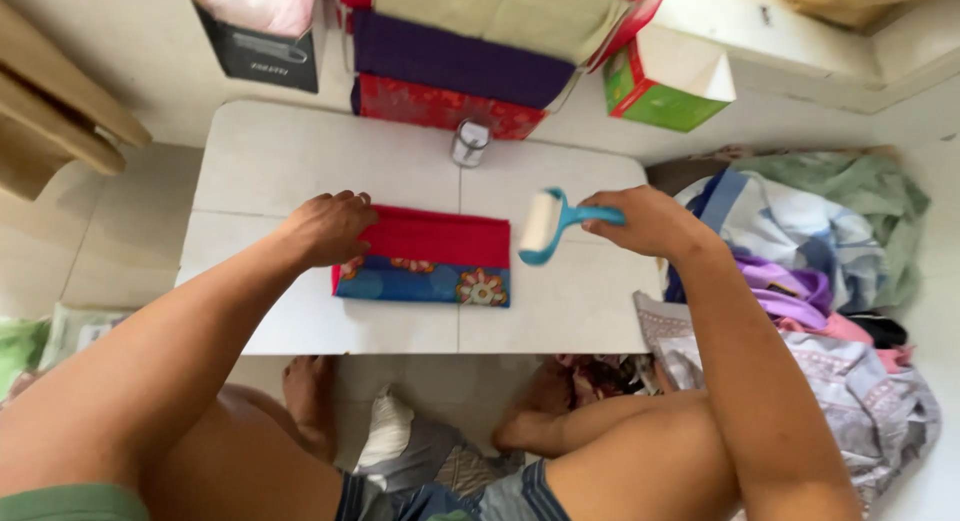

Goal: The person folds a red and blue floral patterned cloth on a white table using a lint roller to smooth it. They fold the cloth multiple times into a compact rectangle and then place it into a clear plastic bag.

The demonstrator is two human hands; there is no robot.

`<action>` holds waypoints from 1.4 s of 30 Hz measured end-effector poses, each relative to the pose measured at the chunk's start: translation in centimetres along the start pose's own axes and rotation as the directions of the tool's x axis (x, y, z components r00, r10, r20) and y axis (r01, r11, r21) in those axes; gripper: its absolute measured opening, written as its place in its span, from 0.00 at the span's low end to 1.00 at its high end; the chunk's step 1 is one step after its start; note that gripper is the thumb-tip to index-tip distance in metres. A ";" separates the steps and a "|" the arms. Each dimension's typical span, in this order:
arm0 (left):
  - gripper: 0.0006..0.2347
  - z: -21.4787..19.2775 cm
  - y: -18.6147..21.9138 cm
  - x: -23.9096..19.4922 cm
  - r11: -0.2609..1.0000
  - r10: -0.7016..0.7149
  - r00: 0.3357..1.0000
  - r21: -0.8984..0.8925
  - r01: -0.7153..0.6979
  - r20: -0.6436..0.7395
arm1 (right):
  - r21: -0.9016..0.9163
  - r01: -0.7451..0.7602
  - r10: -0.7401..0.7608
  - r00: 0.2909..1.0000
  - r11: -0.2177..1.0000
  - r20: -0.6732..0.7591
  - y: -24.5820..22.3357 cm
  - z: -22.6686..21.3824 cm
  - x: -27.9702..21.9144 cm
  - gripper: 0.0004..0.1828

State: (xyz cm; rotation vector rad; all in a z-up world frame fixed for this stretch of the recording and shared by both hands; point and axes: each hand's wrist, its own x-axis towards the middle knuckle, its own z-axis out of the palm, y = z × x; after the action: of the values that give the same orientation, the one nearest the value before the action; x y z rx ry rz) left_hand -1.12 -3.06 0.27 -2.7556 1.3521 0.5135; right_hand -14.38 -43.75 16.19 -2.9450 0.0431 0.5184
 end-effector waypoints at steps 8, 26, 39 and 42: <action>0.28 5.8 -0.4 5.6 0.994 0.027 0.994 0.105 -0.016 -0.103 | 0.207 -0.040 0.199 0.498 0.978 -0.844 3.2 -4.7 -1.3 0.33; 0.49 11.1 -2.7 11.6 0.987 -0.009 0.989 0.154 0.031 -0.144 | -0.426 -0.184 -0.307 0.455 0.886 -0.836 -2.6 -2.2 7.6 0.30; 0.30 0.5 1.7 5.4 0.992 -0.022 0.981 -0.121 0.046 0.191 | 0.057 0.367 -0.370 0.901 0.928 0.226 -5.9 15.1 13.8 0.30; 0.29 -1.3 0.8 4.0 0.942 -0.081 0.975 -0.305 0.143 0.207 | 0.264 0.214 -0.298 0.893 0.940 0.337 -6.6 11.8 12.3 0.31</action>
State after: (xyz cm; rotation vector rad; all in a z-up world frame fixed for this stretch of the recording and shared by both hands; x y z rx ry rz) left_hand 0.85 -6.83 0.39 -2.9072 1.1487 1.0449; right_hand -6.42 -35.47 2.00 -2.5338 -0.3099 0.9506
